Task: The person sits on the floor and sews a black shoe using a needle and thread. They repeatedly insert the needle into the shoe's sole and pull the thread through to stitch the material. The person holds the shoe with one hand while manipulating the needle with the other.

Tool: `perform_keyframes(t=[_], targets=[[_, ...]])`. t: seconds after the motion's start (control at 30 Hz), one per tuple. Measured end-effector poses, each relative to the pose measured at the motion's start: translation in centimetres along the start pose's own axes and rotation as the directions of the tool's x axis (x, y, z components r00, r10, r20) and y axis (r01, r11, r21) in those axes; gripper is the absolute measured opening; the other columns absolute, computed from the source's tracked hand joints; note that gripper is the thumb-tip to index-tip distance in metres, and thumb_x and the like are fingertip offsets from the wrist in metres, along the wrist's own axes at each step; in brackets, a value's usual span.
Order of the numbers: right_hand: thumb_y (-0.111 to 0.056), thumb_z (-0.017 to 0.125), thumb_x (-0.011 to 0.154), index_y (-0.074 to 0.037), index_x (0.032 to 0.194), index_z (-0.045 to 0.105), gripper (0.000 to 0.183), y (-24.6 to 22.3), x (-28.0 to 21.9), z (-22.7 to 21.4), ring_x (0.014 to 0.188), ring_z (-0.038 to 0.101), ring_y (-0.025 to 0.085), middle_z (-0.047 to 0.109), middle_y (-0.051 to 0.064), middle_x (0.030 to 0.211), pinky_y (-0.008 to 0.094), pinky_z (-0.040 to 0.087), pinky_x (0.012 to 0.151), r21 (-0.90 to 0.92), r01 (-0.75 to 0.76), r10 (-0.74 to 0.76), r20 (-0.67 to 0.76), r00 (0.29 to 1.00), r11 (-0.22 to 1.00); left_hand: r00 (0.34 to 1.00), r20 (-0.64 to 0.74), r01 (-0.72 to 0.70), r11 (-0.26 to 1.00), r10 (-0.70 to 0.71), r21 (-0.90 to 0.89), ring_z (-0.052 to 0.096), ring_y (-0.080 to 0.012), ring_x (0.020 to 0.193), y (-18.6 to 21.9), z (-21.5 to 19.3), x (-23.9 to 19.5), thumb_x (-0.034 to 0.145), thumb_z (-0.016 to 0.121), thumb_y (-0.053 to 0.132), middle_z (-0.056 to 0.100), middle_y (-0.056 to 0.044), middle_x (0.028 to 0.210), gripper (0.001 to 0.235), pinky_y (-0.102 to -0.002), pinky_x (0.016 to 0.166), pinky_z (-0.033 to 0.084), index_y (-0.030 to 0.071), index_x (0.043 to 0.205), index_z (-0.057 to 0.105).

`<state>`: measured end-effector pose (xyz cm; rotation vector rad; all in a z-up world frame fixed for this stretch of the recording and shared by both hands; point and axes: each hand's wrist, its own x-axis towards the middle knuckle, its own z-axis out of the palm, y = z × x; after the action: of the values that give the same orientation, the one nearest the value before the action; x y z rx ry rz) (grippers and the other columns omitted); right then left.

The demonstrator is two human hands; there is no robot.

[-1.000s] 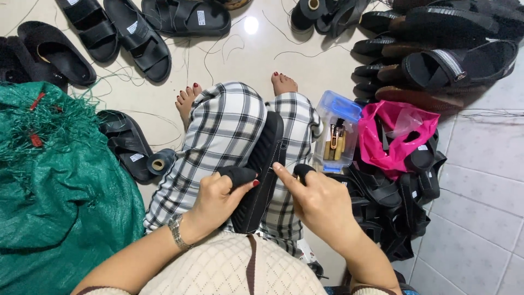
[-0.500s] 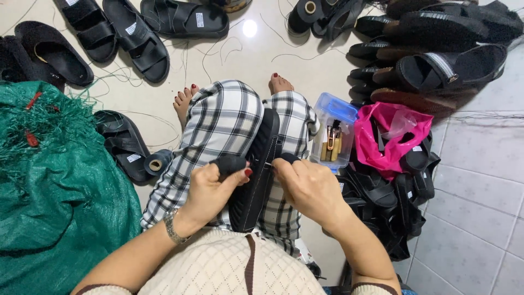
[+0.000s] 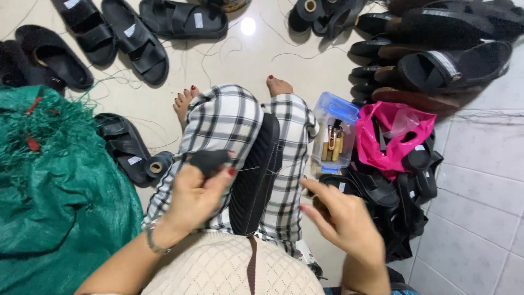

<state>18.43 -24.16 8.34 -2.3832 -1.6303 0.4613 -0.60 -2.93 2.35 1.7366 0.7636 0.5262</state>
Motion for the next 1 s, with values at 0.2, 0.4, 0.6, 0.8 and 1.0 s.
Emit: perform_keyframes(t=[0.2, 0.4, 0.6, 0.8, 1.0], targets=[[-0.024, 0.08, 0.084, -0.014, 0.11, 0.077, 0.028, 0.5, 2.4, 7.6, 0.084, 0.073, 0.024, 0.072, 0.006, 0.104, 0.03, 0.058, 0.073, 0.552, 0.061, 0.159, -0.342, 0.926, 0.832, 1.0, 0.031, -0.001, 1.0, 0.002, -0.025, 0.051, -0.0135, 0.047, 0.9, -1.4, 0.7, 0.078, 0.084, 0.01, 0.052, -0.006, 0.052, 0.026, -0.025, 0.043, 0.043, 0.002, 0.101, 0.077], [-0.027, 0.077, 0.078, -0.01, 0.064, 0.073, 0.023, 2.0, 5.2, 5.0, 0.051, 0.048, 0.012, 0.06, 0.003, 0.06, 0.026, 0.042, 0.052, 0.938, 0.275, -0.07, -0.266, 0.961, 0.208, 0.99, 0.124, -0.068, 0.998, 0.067, 0.001, 0.064, -0.0197, 0.054, 0.3, -0.1, 0.4, 0.081, 0.081, 0.01, 0.054, -0.006, 0.064, 0.031, -0.028, 0.046, 0.053, 0.004, 0.111, 0.077], [-0.003, 0.077, 0.075, -0.016, 0.083, 0.073, 0.016, 1.7, 4.7, 4.6, 0.053, 0.066, 0.021, 0.07, 0.002, 0.068, 0.027, 0.049, 0.05, 0.547, 0.059, 0.209, -0.414, 0.886, 0.835, 0.969, 0.16, -0.193, 0.981, 0.189, 0.014, 0.063, -0.0204, 0.052, 0.9, -0.4, 0.6, 0.086, 0.077, 0.01, 0.054, -0.004, 0.062, 0.022, -0.028, 0.047, 0.051, 0.002, 0.106, 0.077], [-0.006, 0.071, 0.074, -0.024, 0.087, 0.071, 0.022, -0.8, 3.7, 4.5, 0.071, 0.07, 0.03, 0.07, 0.002, 0.09, 0.042, 0.055, 0.059, 0.117, -0.05, 0.09, -0.374, 0.923, 0.992, 0.983, 0.116, -0.148, 0.989, 0.145, 0.025, 0.067, -0.0245, 0.056, 0.7, -0.2, 0.2, 0.084, 0.08, 0.009, 0.064, -0.009, 0.074, 0.017, -0.03, 0.048, 0.052, 0.003, 0.099, 0.079], [-0.01, 0.078, 0.077, -0.017, 0.09, 0.077, 0.016, 1.6, 2.2, 4.7, 0.058, 0.062, 0.027, 0.066, 0.001, 0.065, 0.034, 0.051, 0.058, 0.2, -0.068, 0.173, -0.573, 0.801, 0.977, 0.975, -0.032, -0.203, 0.935, 0.221, 0.29, 0.055, -0.0258, 0.046, -6.5, -3.0, -0.8, 0.077, 0.088, 0.011, 0.049, -0.006, 0.052, 0.03, -0.029, 0.042, 0.037, 0.008, 0.055, 0.067]])
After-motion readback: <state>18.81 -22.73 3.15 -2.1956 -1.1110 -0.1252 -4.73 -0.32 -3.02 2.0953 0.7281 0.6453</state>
